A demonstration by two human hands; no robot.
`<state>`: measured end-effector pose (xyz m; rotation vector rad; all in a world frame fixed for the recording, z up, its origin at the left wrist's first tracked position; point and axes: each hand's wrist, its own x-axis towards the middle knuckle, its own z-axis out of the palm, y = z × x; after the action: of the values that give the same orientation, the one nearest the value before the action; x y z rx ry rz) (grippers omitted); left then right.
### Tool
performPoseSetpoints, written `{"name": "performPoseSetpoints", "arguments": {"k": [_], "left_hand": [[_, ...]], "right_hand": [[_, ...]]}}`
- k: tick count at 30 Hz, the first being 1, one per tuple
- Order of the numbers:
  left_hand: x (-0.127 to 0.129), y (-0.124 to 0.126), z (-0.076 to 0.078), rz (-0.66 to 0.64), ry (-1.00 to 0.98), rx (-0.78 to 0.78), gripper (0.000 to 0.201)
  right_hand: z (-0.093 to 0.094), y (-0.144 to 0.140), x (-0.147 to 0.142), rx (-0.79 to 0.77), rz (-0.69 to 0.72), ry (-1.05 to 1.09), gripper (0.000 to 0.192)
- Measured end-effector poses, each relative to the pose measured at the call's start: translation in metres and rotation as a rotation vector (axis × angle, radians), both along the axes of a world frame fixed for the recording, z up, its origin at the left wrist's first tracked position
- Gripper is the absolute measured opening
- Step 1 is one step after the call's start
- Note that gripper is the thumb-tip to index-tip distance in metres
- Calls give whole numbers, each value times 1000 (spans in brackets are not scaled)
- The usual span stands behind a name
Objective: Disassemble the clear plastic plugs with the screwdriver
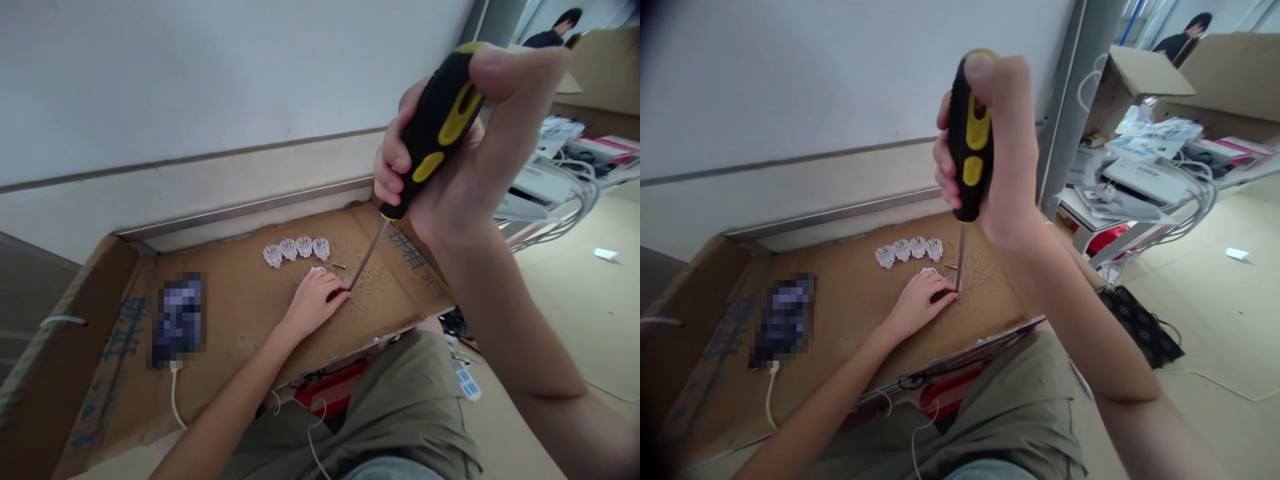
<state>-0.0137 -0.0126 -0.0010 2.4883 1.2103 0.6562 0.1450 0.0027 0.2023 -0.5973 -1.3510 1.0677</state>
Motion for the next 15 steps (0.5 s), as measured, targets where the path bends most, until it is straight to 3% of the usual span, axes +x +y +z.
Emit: {"name": "performPoseSetpoints", "arguments": {"k": [4, 6, 7, 11, 15], "left_hand": [[0, 0, 0, -1, -6, -3, 19], [0, 0, 0, 4, -15, -1, 19], [0, 0, 0, 7, -20, 2, 19], [1, -2, 0, 16, -40, 12, 17], [1, -4, 1, 15, -50, 7, 18]], "right_hand": [[8, 11, 13, -77, 517, -194, 48], [9, 22, 19, -83, 639, -229, 52], [8, 27, 21, -68, 618, -212, 54], [-1, 28, 17, -49, 273, -148, 53], [-4, 8, 7, 11, 177, 25, 52]]}}
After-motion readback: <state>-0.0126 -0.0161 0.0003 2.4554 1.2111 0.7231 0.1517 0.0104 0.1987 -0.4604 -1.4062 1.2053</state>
